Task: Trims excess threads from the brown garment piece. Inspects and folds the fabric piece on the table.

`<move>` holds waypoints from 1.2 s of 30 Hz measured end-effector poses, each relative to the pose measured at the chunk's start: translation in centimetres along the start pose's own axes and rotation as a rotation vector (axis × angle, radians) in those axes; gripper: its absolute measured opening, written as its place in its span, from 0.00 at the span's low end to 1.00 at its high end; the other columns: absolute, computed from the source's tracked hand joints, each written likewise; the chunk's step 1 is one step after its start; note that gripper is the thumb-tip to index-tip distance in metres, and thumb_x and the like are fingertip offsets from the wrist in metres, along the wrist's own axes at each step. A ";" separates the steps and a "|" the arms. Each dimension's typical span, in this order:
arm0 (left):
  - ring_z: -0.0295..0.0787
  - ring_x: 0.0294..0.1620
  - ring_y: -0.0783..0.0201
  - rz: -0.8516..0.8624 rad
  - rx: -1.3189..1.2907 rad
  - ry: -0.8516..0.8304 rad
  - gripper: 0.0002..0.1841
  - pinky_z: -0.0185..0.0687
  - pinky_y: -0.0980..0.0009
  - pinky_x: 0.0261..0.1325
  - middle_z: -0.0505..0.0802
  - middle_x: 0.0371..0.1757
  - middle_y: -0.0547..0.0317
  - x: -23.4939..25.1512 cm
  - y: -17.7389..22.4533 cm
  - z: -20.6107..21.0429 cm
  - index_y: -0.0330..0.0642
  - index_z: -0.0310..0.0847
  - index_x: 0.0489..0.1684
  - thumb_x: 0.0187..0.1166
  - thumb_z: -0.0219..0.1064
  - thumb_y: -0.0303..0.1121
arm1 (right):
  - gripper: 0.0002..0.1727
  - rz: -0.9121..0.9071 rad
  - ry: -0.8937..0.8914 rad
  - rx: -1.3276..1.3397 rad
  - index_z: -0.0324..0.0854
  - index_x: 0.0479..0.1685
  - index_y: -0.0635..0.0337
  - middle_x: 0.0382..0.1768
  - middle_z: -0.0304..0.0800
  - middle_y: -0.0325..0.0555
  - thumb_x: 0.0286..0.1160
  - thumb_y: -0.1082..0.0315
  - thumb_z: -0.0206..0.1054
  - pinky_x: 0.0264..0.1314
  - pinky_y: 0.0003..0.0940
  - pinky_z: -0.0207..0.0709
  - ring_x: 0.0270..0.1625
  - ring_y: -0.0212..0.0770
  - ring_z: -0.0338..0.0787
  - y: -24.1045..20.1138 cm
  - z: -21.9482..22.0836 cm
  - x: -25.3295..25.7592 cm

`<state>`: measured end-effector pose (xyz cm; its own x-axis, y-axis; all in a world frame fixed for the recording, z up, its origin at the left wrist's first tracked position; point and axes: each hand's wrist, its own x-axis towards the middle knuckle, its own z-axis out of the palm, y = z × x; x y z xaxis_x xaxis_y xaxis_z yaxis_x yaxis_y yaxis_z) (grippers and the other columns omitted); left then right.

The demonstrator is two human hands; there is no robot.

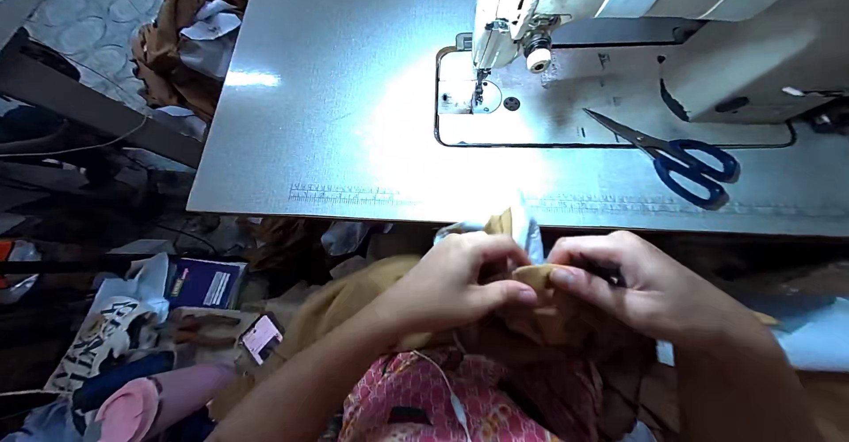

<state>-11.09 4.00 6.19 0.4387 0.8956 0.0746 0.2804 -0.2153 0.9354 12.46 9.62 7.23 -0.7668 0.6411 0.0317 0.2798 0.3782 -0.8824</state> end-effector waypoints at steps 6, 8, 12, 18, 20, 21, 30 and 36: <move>0.84 0.66 0.70 -0.016 -0.216 -0.117 0.15 0.75 0.67 0.76 0.92 0.57 0.54 -1.0 -3.3 1.1 0.28 0.82 0.57 0.82 0.65 0.32 | 0.13 0.018 0.008 -0.055 0.82 0.30 0.50 0.21 0.77 0.20 0.83 0.59 0.57 0.31 0.04 0.68 0.27 0.07 0.75 2.0 -0.2 0.2; 0.85 0.70 0.55 -0.077 -0.062 -0.099 0.15 0.62 0.43 0.83 0.93 0.57 0.49 -1.3 -3.2 2.0 0.29 0.84 0.59 0.80 0.67 0.30 | 0.19 -0.031 0.037 -0.064 0.78 0.33 0.46 0.22 0.73 0.17 0.81 0.43 0.62 0.28 0.04 0.66 0.26 0.07 0.72 2.3 -0.2 0.3; 0.87 0.54 0.70 -0.185 -0.113 0.085 0.11 0.80 0.71 0.64 0.93 0.48 0.53 -1.5 -3.6 2.3 0.32 0.89 0.49 0.82 0.64 0.29 | 0.31 0.001 0.015 -0.551 0.87 0.51 0.53 0.40 0.88 0.41 0.59 0.36 0.69 0.24 0.46 0.79 0.31 0.43 0.89 1.5 0.7 -1.0; 0.83 0.61 0.51 0.096 -0.005 -0.076 0.10 0.69 0.48 0.70 0.92 0.41 0.51 -1.9 -3.7 2.1 0.34 0.92 0.42 0.78 0.70 0.33 | 0.17 -0.140 0.016 -0.448 0.87 0.37 0.48 0.26 0.85 0.23 0.85 0.51 0.57 0.33 0.08 0.74 0.30 0.10 0.80 1.2 -3.9 -2.1; 0.82 0.66 0.56 0.124 -0.121 -0.039 0.09 0.70 0.59 0.75 0.93 0.48 0.50 -1.9 -3.3 2.3 0.30 0.90 0.43 0.78 0.67 0.28 | 0.16 -0.140 0.115 -0.565 0.88 0.36 0.50 0.25 0.86 0.27 0.80 0.52 0.60 0.28 0.16 0.75 0.27 0.16 0.81 0.6 -4.3 -0.5; 0.82 0.65 0.65 0.078 -0.235 0.015 0.10 0.74 0.69 0.72 0.92 0.50 0.51 -2.0 -3.3 2.2 0.28 0.89 0.44 0.79 0.65 0.26 | 0.14 -0.081 0.182 -0.667 0.89 0.37 0.55 0.27 0.87 0.37 0.77 0.56 0.63 0.25 0.32 0.74 0.26 0.30 0.83 0.4 -3.9 0.6; 0.80 0.60 0.80 0.008 -0.420 0.299 0.08 0.78 0.80 0.65 0.86 0.54 0.64 -1.5 -2.9 2.3 0.33 0.88 0.39 0.79 0.65 0.29 | 0.20 -0.187 0.400 -0.632 0.83 0.48 0.65 0.39 0.88 0.52 0.90 0.60 0.48 0.30 0.35 0.80 0.34 0.41 0.88 -0.5 2.4 2.7; 0.74 0.80 0.72 0.180 -0.467 0.299 0.10 0.74 0.70 0.80 0.79 0.82 0.55 -0.6 -4.6 2.7 0.35 0.88 0.45 0.81 0.63 0.31 | 0.17 0.045 0.295 0.007 0.81 0.54 0.48 0.38 0.89 0.22 0.93 0.52 0.49 0.29 0.08 0.76 0.26 0.10 0.79 1.8 2.4 1.9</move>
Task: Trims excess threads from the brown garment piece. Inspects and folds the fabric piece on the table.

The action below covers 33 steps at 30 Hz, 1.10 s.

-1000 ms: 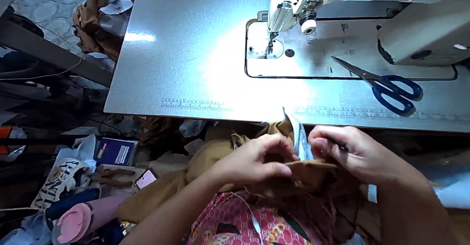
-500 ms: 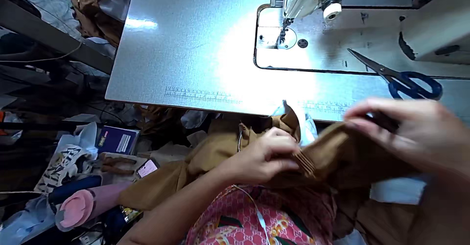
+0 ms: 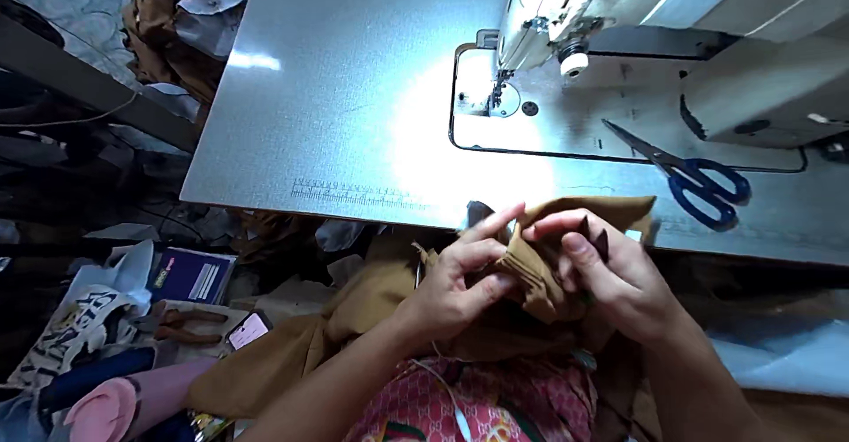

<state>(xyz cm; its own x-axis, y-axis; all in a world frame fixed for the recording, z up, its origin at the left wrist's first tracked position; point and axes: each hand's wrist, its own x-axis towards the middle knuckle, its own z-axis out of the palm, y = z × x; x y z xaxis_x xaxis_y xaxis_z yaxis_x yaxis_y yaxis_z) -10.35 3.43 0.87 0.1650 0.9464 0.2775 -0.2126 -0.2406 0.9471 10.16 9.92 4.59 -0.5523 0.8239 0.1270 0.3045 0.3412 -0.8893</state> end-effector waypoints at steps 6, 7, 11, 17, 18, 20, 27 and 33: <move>0.79 0.66 0.83 0.159 0.184 -0.042 0.09 0.75 0.80 0.71 0.89 0.58 0.69 0.6 -0.5 0.1 0.49 0.87 0.49 0.84 0.64 0.41 | 0.44 -0.335 0.192 -0.436 0.86 0.47 0.60 0.29 0.90 0.45 0.84 0.28 0.37 0.28 0.31 0.82 0.29 0.34 0.89 -1.9 -0.2 -0.3; 0.79 0.66 0.81 0.156 0.186 -0.053 0.09 0.75 0.79 0.71 0.89 0.57 0.63 0.9 -0.4 0.2 0.41 0.87 0.47 0.83 0.65 0.36 | 0.42 -0.365 0.183 -0.461 0.87 0.45 0.61 0.30 0.92 0.47 0.87 0.33 0.38 0.29 0.34 0.84 0.30 0.38 0.92 -2.4 -0.4 -0.2; 0.78 0.60 0.65 0.149 0.266 -0.098 0.18 0.69 0.72 0.69 0.87 0.48 0.40 1.8 0.4 0.8 0.18 0.83 0.38 0.81 0.60 0.32 | 0.20 -0.338 0.136 -0.526 0.90 0.39 0.65 0.33 0.93 0.53 0.85 0.59 0.56 0.32 0.42 0.85 0.33 0.47 0.93 -3.8 -0.6 -0.3; 0.82 0.57 0.62 0.122 0.298 0.010 0.13 0.74 0.69 0.66 0.89 0.47 0.41 1.5 0.5 1.4 0.23 0.87 0.38 0.77 0.69 0.31 | 0.19 -0.396 0.223 -0.608 0.89 0.34 0.60 0.29 0.92 0.47 0.84 0.56 0.60 0.32 0.35 0.84 0.32 0.41 0.92 -3.0 0.3 0.1; 0.82 0.59 0.66 0.126 0.272 0.021 0.12 0.74 0.71 0.67 0.90 0.48 0.45 1.5 0.5 1.3 0.25 0.88 0.40 0.77 0.69 0.30 | 0.20 -0.411 0.246 -0.615 0.89 0.35 0.59 0.29 0.92 0.45 0.85 0.54 0.58 0.33 0.34 0.84 0.33 0.40 0.92 -2.9 0.3 0.2; 0.81 0.62 0.77 0.137 0.216 0.033 0.10 0.74 0.79 0.69 0.91 0.51 0.56 1.5 0.4 0.9 0.32 0.89 0.42 0.78 0.68 0.32 | 0.22 -0.435 0.285 -0.665 0.89 0.35 0.56 0.29 0.92 0.43 0.86 0.52 0.55 0.34 0.33 0.83 0.33 0.38 0.92 -2.9 0.1 0.4; 0.80 0.61 0.82 0.046 0.025 -0.028 0.08 0.77 0.83 0.66 0.88 0.53 0.64 1.8 0.6 -0.2 0.33 0.88 0.44 0.80 0.64 0.29 | 0.22 -0.478 0.265 -0.787 0.87 0.37 0.54 0.30 0.91 0.43 0.90 0.54 0.51 0.34 0.31 0.79 0.34 0.38 0.90 -3.8 -0.4 0.8; 0.80 0.59 0.83 0.012 -0.040 -0.034 0.07 0.78 0.84 0.64 0.87 0.51 0.65 1.9 0.7 -0.2 0.33 0.87 0.42 0.80 0.64 0.28 | 0.22 -0.501 0.283 -0.881 0.88 0.34 0.54 0.27 0.90 0.43 0.89 0.54 0.52 0.31 0.32 0.77 0.32 0.41 0.89 -4.0 -0.1 1.2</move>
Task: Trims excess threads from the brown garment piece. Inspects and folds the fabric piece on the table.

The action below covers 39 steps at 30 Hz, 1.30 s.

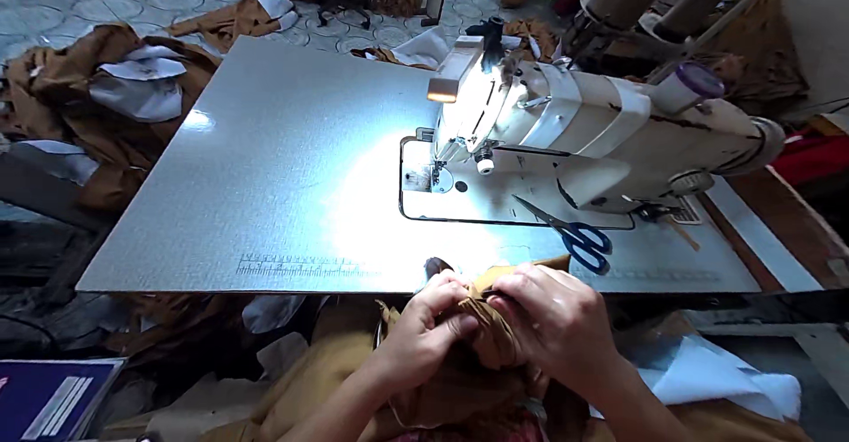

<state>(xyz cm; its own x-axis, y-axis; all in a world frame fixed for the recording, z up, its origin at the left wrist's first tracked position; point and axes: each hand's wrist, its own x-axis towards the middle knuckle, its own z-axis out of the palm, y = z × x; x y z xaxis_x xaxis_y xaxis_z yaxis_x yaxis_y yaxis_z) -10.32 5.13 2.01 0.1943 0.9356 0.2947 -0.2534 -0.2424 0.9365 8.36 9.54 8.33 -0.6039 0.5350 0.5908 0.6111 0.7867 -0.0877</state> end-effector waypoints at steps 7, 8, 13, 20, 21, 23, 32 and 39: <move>0.81 0.59 0.84 -0.008 -0.034 -0.001 0.06 0.79 0.84 0.64 0.87 0.52 0.67 0.1 0.0 -0.1 0.35 0.87 0.42 0.80 0.65 0.27 | 0.21 -0.035 0.010 0.010 0.86 0.32 0.52 0.27 0.89 0.43 0.90 0.54 0.53 0.33 0.31 0.75 0.33 0.41 0.88 0.2 -0.1 0.1; 0.81 0.59 0.83 -0.006 -0.040 0.004 0.06 0.79 0.84 0.64 0.87 0.52 0.67 0.1 -0.1 0.0 0.35 0.87 0.42 0.81 0.65 0.27 | 0.21 -0.043 0.013 0.037 0.85 0.33 0.52 0.27 0.88 0.43 0.90 0.54 0.53 0.33 0.31 0.74 0.33 0.40 0.87 0.2 -0.1 0.0; 0.82 0.58 0.84 -0.029 -0.051 0.017 0.06 0.80 0.83 0.64 0.87 0.51 0.67 0.1 0.0 0.1 0.34 0.87 0.43 0.80 0.65 0.27 | 0.25 0.059 0.023 0.189 0.84 0.37 0.56 0.29 0.90 0.44 0.91 0.48 0.51 0.36 0.26 0.77 0.34 0.35 0.88 0.4 0.0 -0.5; 0.78 0.59 0.81 0.016 0.100 0.039 0.07 0.73 0.83 0.65 0.86 0.49 0.63 -0.2 0.3 0.8 0.34 0.89 0.40 0.79 0.67 0.30 | 0.13 0.284 -0.069 0.532 0.85 0.40 0.57 0.35 0.85 0.40 0.81 0.56 0.64 0.38 0.10 0.73 0.36 0.20 0.81 -1.3 0.8 -0.8; 0.78 0.59 0.81 0.019 0.115 0.054 0.07 0.74 0.84 0.65 0.85 0.51 0.62 -0.2 0.3 0.9 0.34 0.88 0.40 0.79 0.67 0.30 | 0.12 0.280 -0.055 0.533 0.84 0.38 0.57 0.36 0.85 0.40 0.82 0.58 0.63 0.40 0.10 0.73 0.38 0.20 0.82 -1.4 0.8 -0.8; 0.78 0.65 0.81 0.013 0.136 0.098 0.09 0.76 0.84 0.67 0.84 0.58 0.57 -0.4 0.6 1.1 0.34 0.88 0.40 0.80 0.67 0.31 | 0.13 0.291 -0.013 0.590 0.79 0.39 0.57 0.37 0.81 0.38 0.87 0.57 0.59 0.46 0.09 0.72 0.42 0.18 0.80 -1.3 0.7 -1.0; 0.82 0.55 0.82 -0.030 0.115 0.278 0.06 0.81 0.86 0.58 0.84 0.49 0.62 -1.4 1.2 0.8 0.33 0.89 0.38 0.77 0.66 0.24 | 0.10 0.168 -0.066 0.267 0.84 0.37 0.62 0.23 0.87 0.46 0.77 0.69 0.57 0.24 0.37 0.78 0.23 0.41 0.87 1.3 2.2 -2.1; 0.84 0.56 0.81 -0.068 0.233 0.188 0.09 0.80 0.83 0.62 0.89 0.47 0.63 -2.4 2.2 0.0 0.35 0.89 0.46 0.82 0.64 0.30 | 0.12 0.078 0.057 0.376 0.74 0.49 0.54 0.42 0.88 0.43 0.93 0.57 0.51 0.40 0.22 0.81 0.41 0.31 0.89 -2.0 1.0 -1.7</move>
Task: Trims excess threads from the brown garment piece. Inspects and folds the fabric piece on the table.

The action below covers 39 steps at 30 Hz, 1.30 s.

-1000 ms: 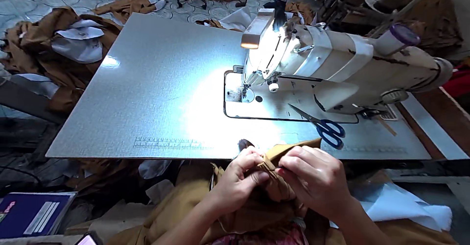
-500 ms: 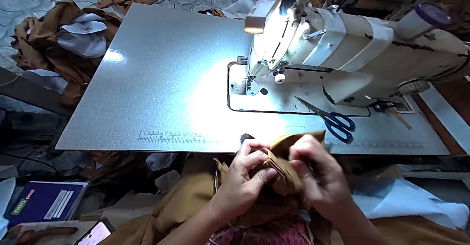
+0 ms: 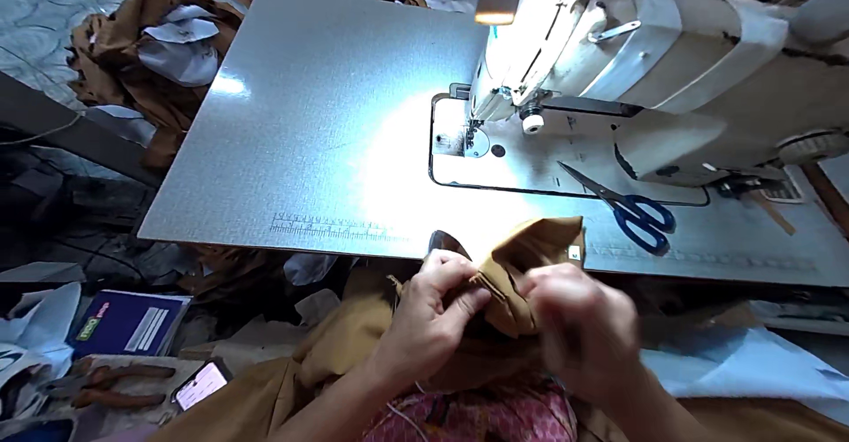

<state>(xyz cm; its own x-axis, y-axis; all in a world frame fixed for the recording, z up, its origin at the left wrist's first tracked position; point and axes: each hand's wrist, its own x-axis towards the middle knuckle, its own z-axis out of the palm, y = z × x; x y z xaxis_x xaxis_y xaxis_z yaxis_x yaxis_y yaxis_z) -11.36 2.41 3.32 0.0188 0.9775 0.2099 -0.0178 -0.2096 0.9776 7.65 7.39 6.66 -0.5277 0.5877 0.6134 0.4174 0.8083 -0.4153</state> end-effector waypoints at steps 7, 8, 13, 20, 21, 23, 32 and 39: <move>0.87 0.46 0.65 0.255 0.594 0.026 0.14 0.69 0.46 0.72 0.92 0.35 0.64 -0.3 0.3 -1.6 0.47 0.92 0.41 0.75 0.72 0.47 | 0.13 -0.077 -0.232 -0.285 0.90 0.43 0.56 0.31 0.91 0.48 0.77 0.63 0.59 0.18 0.40 0.73 0.24 0.47 0.88 2.1 -1.7 1.1; 0.88 0.47 0.63 0.302 0.665 0.104 0.09 0.66 0.42 0.74 0.93 0.34 0.66 -0.4 0.1 -1.4 0.50 0.92 0.39 0.73 0.72 0.43 | 0.10 -0.092 -0.242 -0.332 0.87 0.39 0.54 0.30 0.89 0.48 0.77 0.68 0.58 0.18 0.40 0.70 0.24 0.47 0.86 0.9 -2.3 0.8; 0.80 0.63 0.67 0.637 0.813 0.233 0.04 0.43 0.47 0.89 0.85 0.50 0.67 -1.7 -1.6 -1.0 0.58 0.78 0.46 0.89 0.57 0.37 | 0.16 0.081 -0.678 -0.058 0.88 0.45 0.60 0.34 0.88 0.54 0.78 0.55 0.67 0.14 0.39 0.70 0.21 0.48 0.85 -4.2 -5.4 -0.5; 0.77 0.63 0.68 0.811 0.802 0.175 0.02 0.35 0.48 0.92 0.79 0.51 0.63 -2.1 -1.6 -0.2 0.56 0.74 0.47 0.89 0.57 0.35 | 0.23 0.199 -0.330 -0.110 0.78 0.47 0.57 0.35 0.83 0.48 0.93 0.50 0.45 0.25 0.28 0.66 0.31 0.37 0.80 -3.7 -4.5 -0.3; 0.77 0.63 0.68 0.824 0.801 0.169 0.02 0.35 0.49 0.92 0.79 0.51 0.63 -2.1 -1.5 -0.2 0.56 0.74 0.46 0.89 0.57 0.35 | 0.19 0.192 -0.299 -0.186 0.81 0.45 0.57 0.35 0.84 0.48 0.91 0.53 0.49 0.23 0.29 0.65 0.28 0.38 0.80 -4.0 -4.1 -0.2; 0.77 0.62 0.68 0.844 0.796 0.165 0.03 0.36 0.49 0.92 0.80 0.50 0.63 -2.1 -1.5 -0.1 0.55 0.75 0.45 0.88 0.57 0.34 | 0.18 0.173 -0.264 -0.307 0.84 0.41 0.56 0.33 0.86 0.48 0.89 0.56 0.52 0.21 0.32 0.63 0.26 0.40 0.80 -4.5 -3.5 -0.1; 0.77 0.62 0.68 0.883 0.762 0.149 0.03 0.35 0.49 0.93 0.80 0.49 0.63 -2.0 -1.7 0.3 0.54 0.75 0.43 0.87 0.58 0.32 | 0.21 0.125 -0.265 -0.367 0.86 0.39 0.56 0.30 0.87 0.47 0.90 0.55 0.52 0.22 0.33 0.62 0.26 0.41 0.80 -4.3 -3.8 -0.2; 0.78 0.61 0.68 0.899 0.758 0.132 0.04 0.36 0.50 0.93 0.81 0.49 0.63 -1.9 -1.6 0.4 0.53 0.76 0.42 0.87 0.59 0.31 | 0.18 0.042 -0.276 -0.402 0.84 0.38 0.52 0.31 0.88 0.47 0.91 0.55 0.52 0.23 0.37 0.62 0.25 0.45 0.80 -4.0 -4.2 -0.2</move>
<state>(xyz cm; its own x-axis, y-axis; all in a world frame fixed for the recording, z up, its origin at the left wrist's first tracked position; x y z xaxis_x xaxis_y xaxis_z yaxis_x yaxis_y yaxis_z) -10.96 0.91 1.34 0.1977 0.4574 0.8670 0.6264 -0.7393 0.2472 9.22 3.88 11.04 -0.6579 0.6515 0.3778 0.6666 0.7372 -0.1103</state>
